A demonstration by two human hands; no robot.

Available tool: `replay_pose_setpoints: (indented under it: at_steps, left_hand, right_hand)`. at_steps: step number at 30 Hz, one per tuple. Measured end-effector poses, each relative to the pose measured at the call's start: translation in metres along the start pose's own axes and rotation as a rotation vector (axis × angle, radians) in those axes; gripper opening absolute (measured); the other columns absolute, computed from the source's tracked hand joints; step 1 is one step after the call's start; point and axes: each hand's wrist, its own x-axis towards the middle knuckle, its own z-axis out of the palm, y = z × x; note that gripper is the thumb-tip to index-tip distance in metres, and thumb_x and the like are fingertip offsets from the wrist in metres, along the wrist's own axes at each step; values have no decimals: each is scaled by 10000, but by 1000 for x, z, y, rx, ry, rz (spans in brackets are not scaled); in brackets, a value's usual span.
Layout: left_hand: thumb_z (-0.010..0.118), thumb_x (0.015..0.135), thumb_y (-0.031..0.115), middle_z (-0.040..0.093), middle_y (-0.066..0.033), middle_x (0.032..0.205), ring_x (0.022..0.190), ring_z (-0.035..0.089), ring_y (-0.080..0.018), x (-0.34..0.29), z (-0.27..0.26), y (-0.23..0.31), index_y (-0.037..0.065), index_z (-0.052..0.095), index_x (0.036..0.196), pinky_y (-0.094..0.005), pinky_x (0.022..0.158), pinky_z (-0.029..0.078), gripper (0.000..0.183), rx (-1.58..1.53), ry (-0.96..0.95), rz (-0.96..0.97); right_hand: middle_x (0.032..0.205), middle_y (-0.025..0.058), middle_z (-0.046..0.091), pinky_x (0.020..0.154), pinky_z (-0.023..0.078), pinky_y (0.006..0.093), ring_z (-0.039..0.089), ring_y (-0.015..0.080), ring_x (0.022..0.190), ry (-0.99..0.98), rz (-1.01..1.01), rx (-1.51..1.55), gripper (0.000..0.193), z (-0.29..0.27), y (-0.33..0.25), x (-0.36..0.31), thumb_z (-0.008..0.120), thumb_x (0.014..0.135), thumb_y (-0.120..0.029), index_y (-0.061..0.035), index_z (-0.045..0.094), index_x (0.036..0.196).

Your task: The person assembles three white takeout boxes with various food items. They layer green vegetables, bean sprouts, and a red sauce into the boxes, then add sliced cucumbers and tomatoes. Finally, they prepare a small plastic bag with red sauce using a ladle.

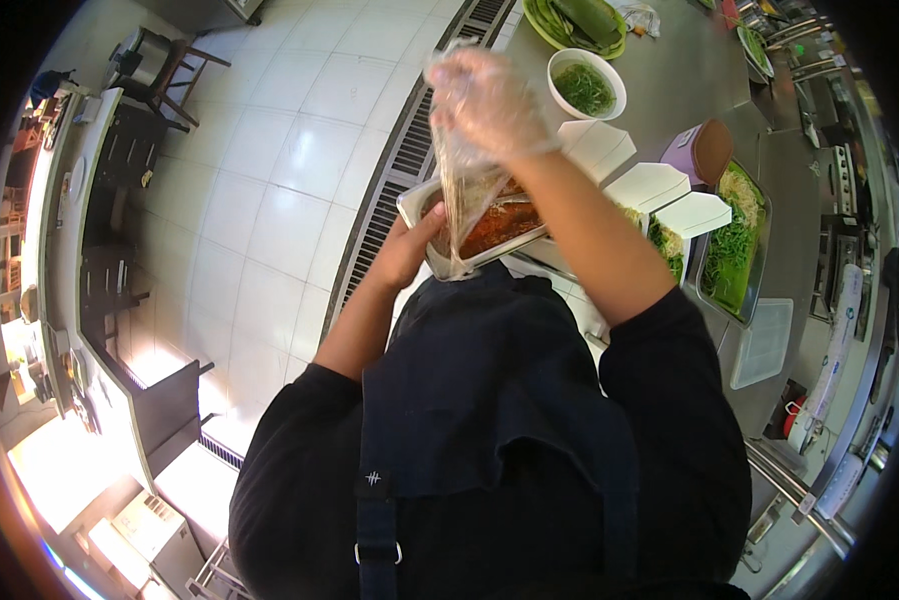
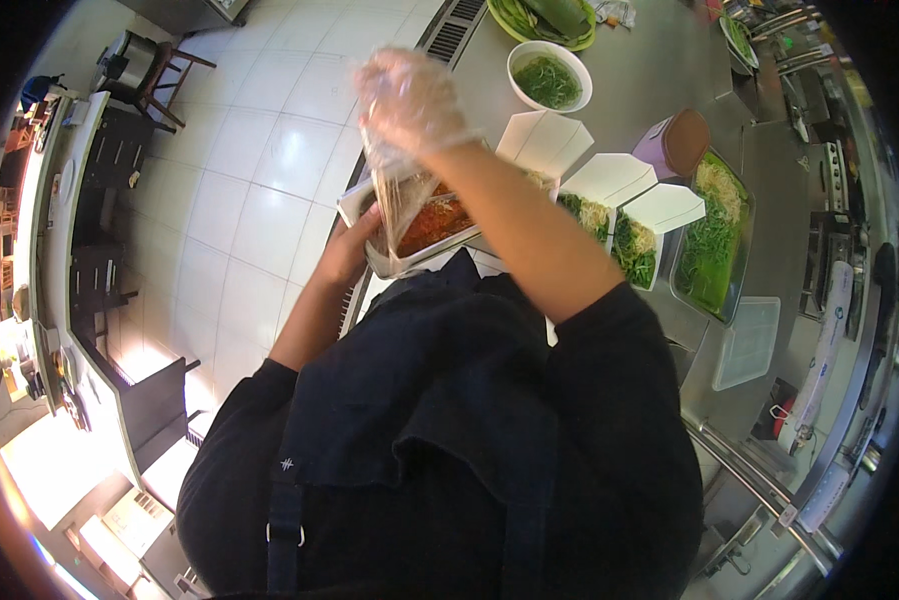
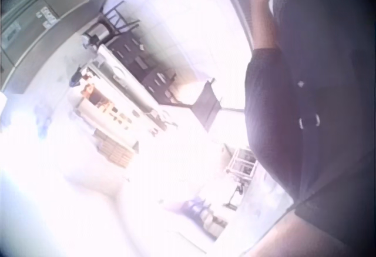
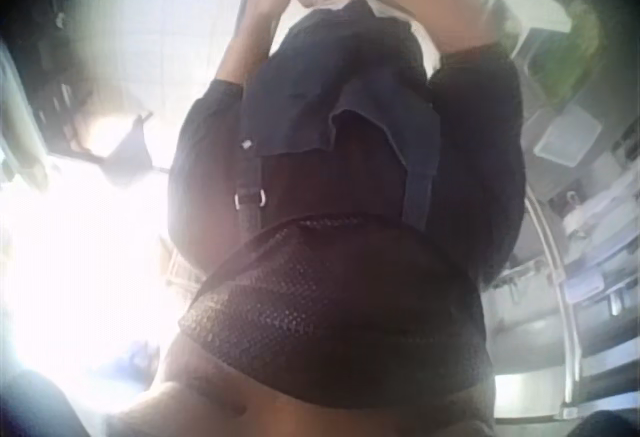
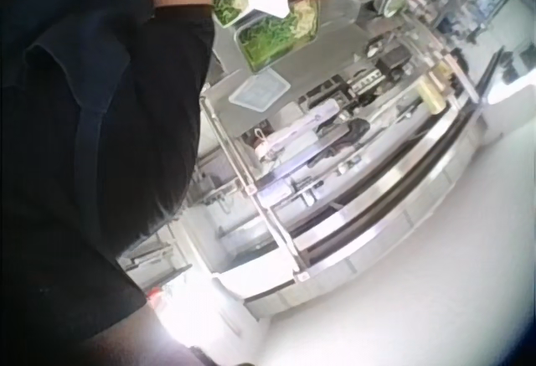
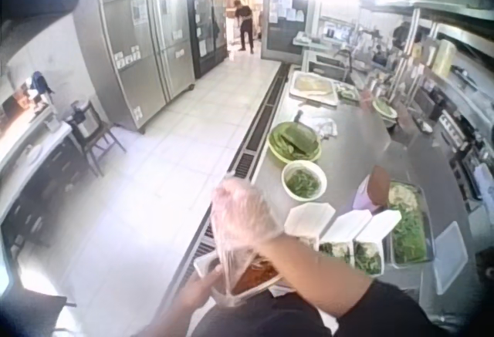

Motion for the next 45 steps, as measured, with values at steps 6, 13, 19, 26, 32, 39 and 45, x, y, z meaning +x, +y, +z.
replay_pose_setpoints:
  at_steps: [6, 13, 19, 26, 32, 39, 45]
  left_hand:
    - [503, 943, 318, 533, -93, 1214, 1103, 504, -170, -5, -14, 15, -4, 415, 1320, -309, 923, 418, 504, 101, -169, -192]
    - [428, 950, 440, 510, -139, 1274, 1131, 523, -222, -10, -7, -4, 4, 384, 1347, -348, 956, 438, 591, -278, -172, -367]
    - [368, 959, 492, 481, -132, 1295, 1160, 482, -213, -6, -1, 1, -4, 364, 1359, -343, 980, 391, 638, -42, -143, -247]
    - [355, 957, 510, 445, -135, 1331, 1206, 434, -215, -3, 1, 4, -6, 328, 1382, -347, 1015, 344, 669, 9, -162, -219]
    - [356, 951, 526, 453, -143, 1323, 1205, 439, -224, 1, -8, 5, -10, 336, 1378, -350, 1018, 343, 685, 32, -148, -241]
    - [356, 952, 522, 461, -151, 1319, 1197, 451, -228, 6, -10, 18, -18, 348, 1370, -341, 1009, 356, 683, 90, -202, -284]
    - [384, 933, 547, 484, -150, 1300, 1192, 459, -224, 12, -10, 30, 9, 394, 1355, -326, 992, 370, 684, 148, -175, -318]
  right_hand:
    - [1032, 78, 637, 778, 506, 369, 618, 237, 920, -526, 26, -16, 225, -19, 27, 41, 629, 781, -307, -120, 680, 897]
    - [866, 65, 663, 717, 480, 351, 625, 251, 831, -264, -297, -634, 204, -74, -25, -7, 529, 896, -268, -114, 662, 872]
    - [825, 134, 654, 690, 531, 361, 650, 285, 794, -899, -151, -954, 129, -55, -18, -90, 608, 767, -120, -24, 656, 838]
    - [858, 150, 661, 722, 528, 394, 654, 301, 837, -716, -123, -950, 152, -39, 7, -104, 559, 765, -103, -29, 657, 854]
    - [797, 127, 614, 697, 499, 417, 611, 316, 794, -549, -320, -839, 69, -57, 2, -105, 557, 752, -112, -74, 606, 783]
    - [803, 77, 602, 695, 508, 383, 604, 272, 819, -531, -630, -660, 68, -70, 18, -112, 560, 771, -135, -88, 592, 807]
    - [821, 51, 598, 660, 519, 356, 601, 234, 838, -414, -587, -796, 72, -83, 19, -112, 570, 768, -129, -88, 574, 827]
